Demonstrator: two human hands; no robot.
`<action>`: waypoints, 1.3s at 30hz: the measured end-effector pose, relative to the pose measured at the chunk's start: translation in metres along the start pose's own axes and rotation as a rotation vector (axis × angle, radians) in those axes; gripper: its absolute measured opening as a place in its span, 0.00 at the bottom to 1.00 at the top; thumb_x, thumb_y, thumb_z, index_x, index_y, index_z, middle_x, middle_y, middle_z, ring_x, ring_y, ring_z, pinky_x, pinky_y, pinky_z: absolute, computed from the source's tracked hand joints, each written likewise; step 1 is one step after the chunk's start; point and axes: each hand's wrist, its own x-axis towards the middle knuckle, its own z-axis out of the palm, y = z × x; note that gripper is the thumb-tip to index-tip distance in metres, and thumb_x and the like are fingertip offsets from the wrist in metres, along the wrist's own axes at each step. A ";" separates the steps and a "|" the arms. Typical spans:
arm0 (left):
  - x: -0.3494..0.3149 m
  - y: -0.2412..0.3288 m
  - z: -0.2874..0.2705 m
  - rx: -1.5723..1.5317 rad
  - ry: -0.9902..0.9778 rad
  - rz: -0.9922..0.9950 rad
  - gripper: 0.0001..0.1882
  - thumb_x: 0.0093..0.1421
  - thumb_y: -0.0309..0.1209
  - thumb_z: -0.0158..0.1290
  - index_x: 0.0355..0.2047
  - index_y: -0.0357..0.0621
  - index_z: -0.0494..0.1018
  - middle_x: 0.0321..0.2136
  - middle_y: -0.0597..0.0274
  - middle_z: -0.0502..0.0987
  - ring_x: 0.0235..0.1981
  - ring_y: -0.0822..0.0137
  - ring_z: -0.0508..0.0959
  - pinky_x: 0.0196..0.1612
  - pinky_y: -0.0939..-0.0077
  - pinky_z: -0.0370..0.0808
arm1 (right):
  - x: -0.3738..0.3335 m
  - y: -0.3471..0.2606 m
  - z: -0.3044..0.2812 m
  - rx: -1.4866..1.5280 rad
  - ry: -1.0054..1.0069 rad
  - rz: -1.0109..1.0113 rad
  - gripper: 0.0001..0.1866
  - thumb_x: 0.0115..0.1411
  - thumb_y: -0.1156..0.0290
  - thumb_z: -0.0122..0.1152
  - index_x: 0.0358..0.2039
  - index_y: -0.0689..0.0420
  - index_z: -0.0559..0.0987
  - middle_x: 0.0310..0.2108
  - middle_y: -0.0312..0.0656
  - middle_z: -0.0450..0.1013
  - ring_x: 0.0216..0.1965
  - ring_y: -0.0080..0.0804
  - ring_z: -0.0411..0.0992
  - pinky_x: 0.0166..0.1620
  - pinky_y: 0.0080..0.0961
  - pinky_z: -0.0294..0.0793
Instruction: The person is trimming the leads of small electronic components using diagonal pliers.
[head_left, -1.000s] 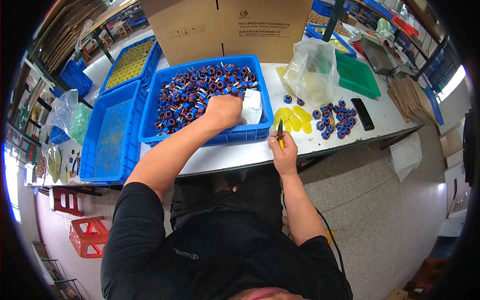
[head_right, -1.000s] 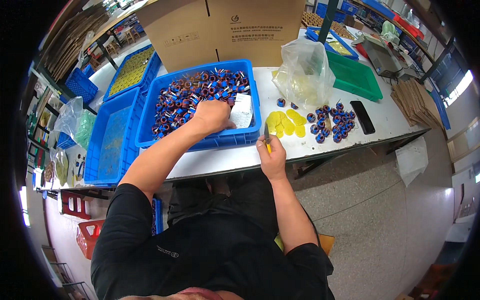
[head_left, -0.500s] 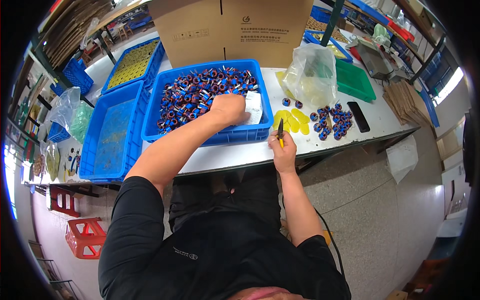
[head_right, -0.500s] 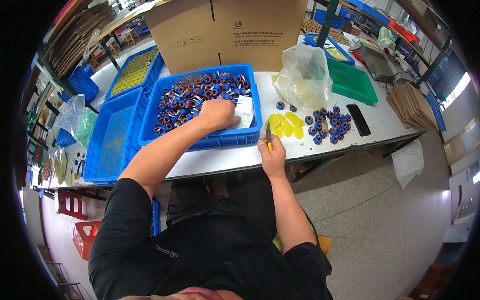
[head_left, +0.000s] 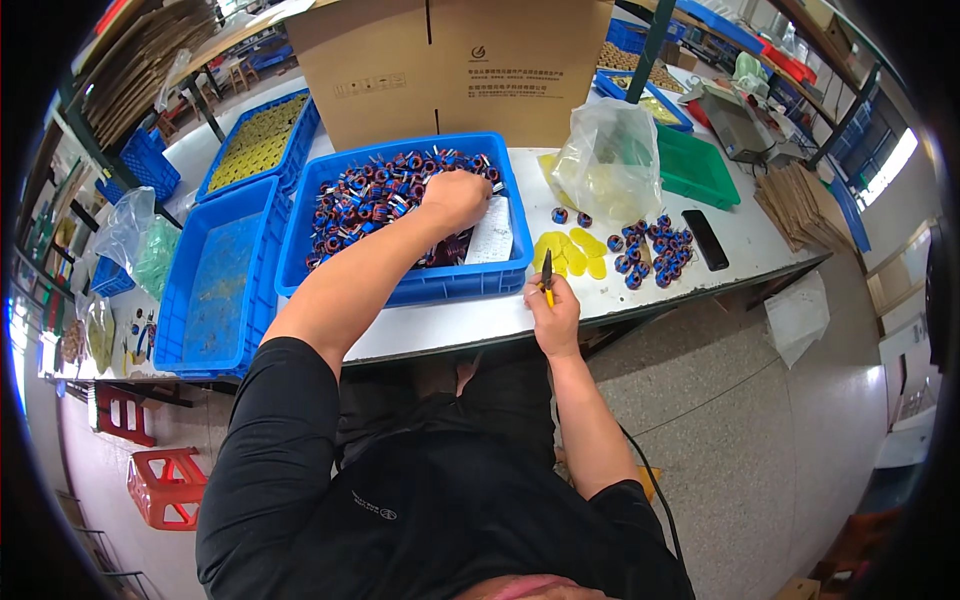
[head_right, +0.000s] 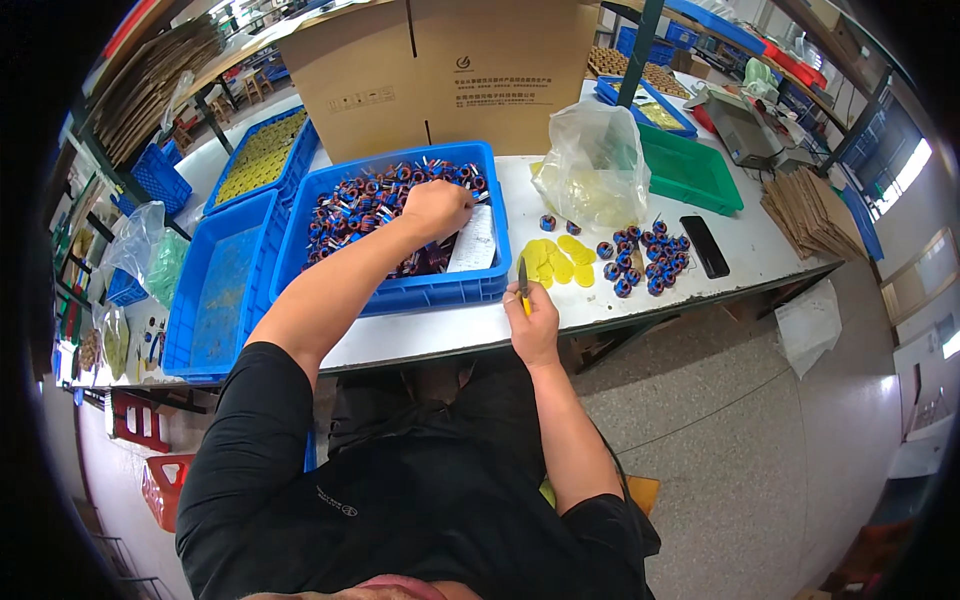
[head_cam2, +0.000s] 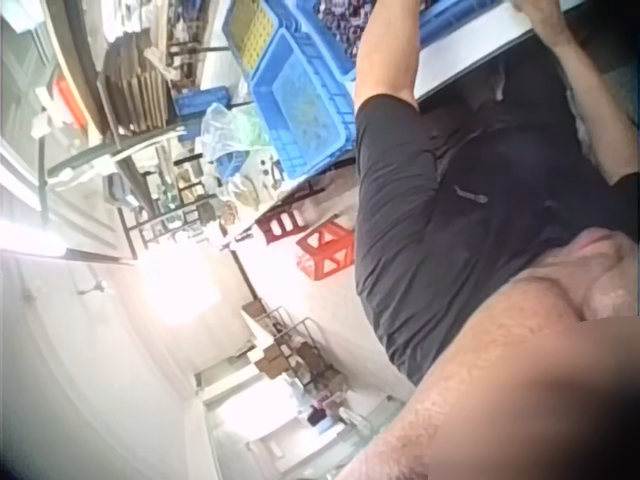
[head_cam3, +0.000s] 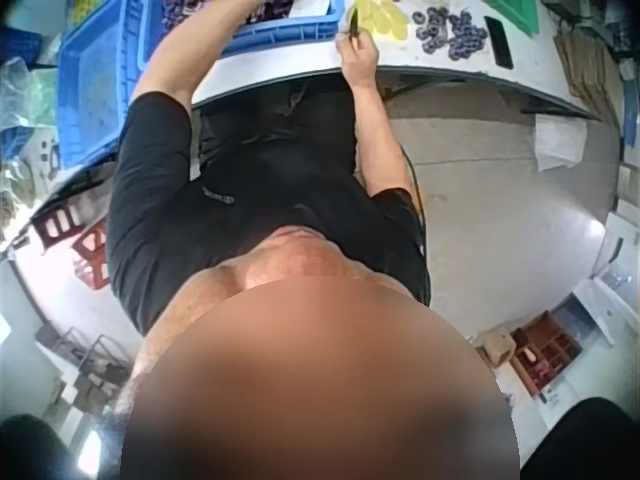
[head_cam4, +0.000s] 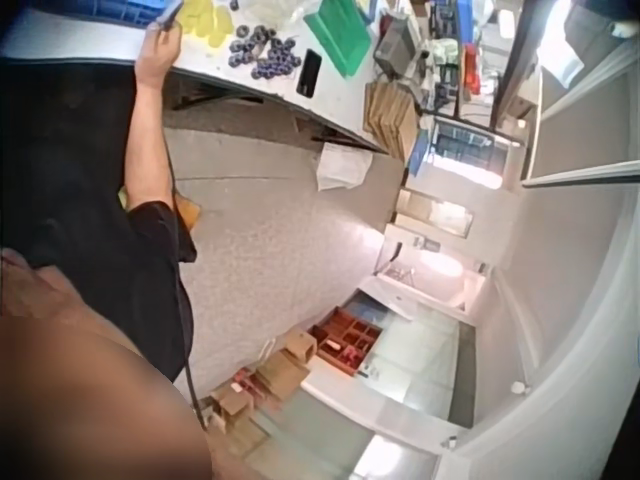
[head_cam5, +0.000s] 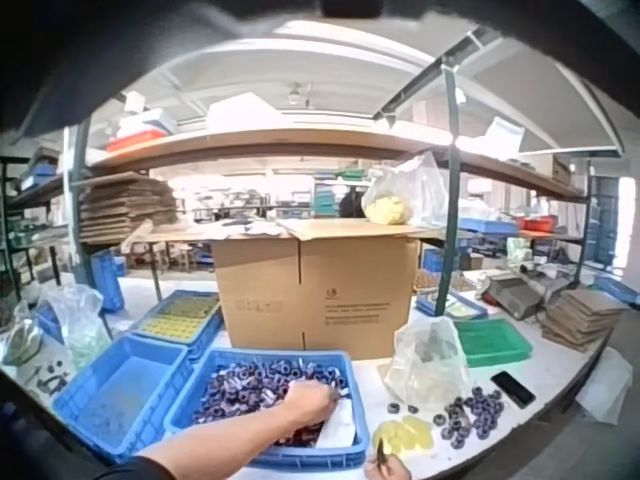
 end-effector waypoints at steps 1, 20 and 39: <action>-0.001 -0.001 -0.002 -0.046 0.003 -0.025 0.12 0.61 0.39 0.55 0.38 0.52 0.86 0.32 0.57 0.86 0.33 0.52 0.84 0.36 0.59 0.80 | 0.000 0.001 -0.001 0.036 0.004 0.018 0.09 0.64 0.72 0.59 0.42 0.62 0.80 0.30 0.39 0.76 0.32 0.29 0.72 0.41 0.21 0.71; -0.043 -0.015 -0.140 -0.041 0.144 0.309 0.06 0.54 0.31 0.60 0.32 0.48 0.84 0.24 0.58 0.82 0.21 0.56 0.78 0.26 0.65 0.74 | 0.104 -0.150 0.036 -0.637 -0.003 -0.698 0.17 0.55 0.75 0.68 0.46 0.60 0.79 0.42 0.45 0.80 0.35 0.42 0.76 0.41 0.32 0.76; -0.120 -0.081 -0.106 -1.254 0.343 -0.372 0.12 0.64 0.35 0.61 0.36 0.36 0.83 0.18 0.69 0.73 0.15 0.78 0.66 0.19 0.83 0.64 | 0.099 -0.167 0.114 0.426 0.026 0.074 0.04 0.65 0.79 0.58 0.40 0.59 0.77 0.32 0.44 0.76 0.30 0.27 0.76 0.35 0.19 0.75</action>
